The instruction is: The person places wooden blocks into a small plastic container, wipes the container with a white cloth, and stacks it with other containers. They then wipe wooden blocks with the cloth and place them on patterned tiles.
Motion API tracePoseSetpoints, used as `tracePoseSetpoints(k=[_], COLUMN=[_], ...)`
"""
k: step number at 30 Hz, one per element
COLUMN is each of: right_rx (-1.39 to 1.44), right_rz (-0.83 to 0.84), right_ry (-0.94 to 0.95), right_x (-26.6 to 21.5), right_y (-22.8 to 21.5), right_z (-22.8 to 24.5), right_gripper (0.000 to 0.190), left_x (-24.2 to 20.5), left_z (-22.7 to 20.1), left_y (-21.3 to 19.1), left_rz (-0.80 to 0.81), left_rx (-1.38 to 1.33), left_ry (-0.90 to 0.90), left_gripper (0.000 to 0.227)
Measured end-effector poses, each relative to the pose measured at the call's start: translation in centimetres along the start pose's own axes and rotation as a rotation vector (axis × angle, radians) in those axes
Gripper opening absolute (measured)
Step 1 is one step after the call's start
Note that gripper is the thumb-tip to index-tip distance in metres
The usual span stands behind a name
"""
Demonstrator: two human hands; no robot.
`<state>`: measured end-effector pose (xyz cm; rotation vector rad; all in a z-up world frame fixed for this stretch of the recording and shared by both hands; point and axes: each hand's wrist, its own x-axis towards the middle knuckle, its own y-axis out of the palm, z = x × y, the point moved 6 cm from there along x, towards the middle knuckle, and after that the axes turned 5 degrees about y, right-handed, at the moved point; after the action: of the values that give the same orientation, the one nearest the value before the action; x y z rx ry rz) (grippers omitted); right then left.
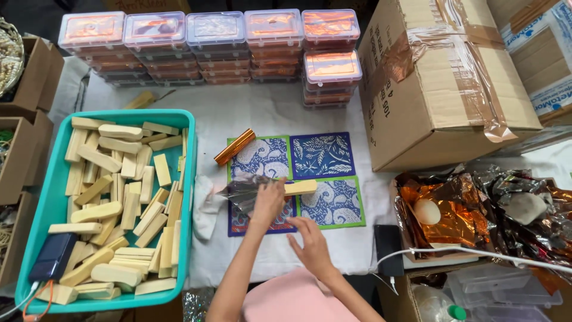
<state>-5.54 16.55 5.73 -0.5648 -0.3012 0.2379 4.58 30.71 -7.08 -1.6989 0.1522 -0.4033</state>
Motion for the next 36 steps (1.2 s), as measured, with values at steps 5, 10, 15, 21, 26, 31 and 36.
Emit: tracePoseSetpoints(k=[5, 10, 15, 21, 26, 31, 36], right_rx=[-0.225, -0.3, -0.451, -0.532, -0.542, -0.475, -0.405], right_rz=[-0.056, -0.083, 0.08, 0.234, 0.199, 0.077, -0.034], right_ry=[0.057, 0.091, 0.035, 0.038, 0.029, 0.141, 0.375], right_x=[2.5, 7.1, 10.5, 11.6, 10.3, 9.2, 9.3], right_y=[0.6, 0.4, 2.4, 5.5, 5.0, 1.4, -2.4], right_z=[-6.5, -8.6, -9.3, -13.2, -14.7, -14.4, -13.0], right_gripper=[0.048, 0.057, 0.081, 0.069, 0.053, 0.044, 0.048], left_x=[-2.6, -6.7, -10.2, -11.6, -10.8, -8.1, -4.4], left_z=[0.5, 1.8, 2.3, 2.6, 2.6, 2.0, 1.0], left_y=[-0.7, -1.0, -2.4, 0.8, 1.8, 2.0, 3.1], left_rz=[-0.007, -0.183, -0.302, -0.138, -0.114, -0.086, 0.024], left_rx=[-0.421, -0.667, -0.243, -0.204, -0.16, -0.169, -0.194], left_ry=[-0.174, -0.404, -0.49, -0.491, -0.378, -0.219, -0.109], left_gripper=[0.073, 0.05, 0.046, 0.06, 0.061, 0.062, 0.058])
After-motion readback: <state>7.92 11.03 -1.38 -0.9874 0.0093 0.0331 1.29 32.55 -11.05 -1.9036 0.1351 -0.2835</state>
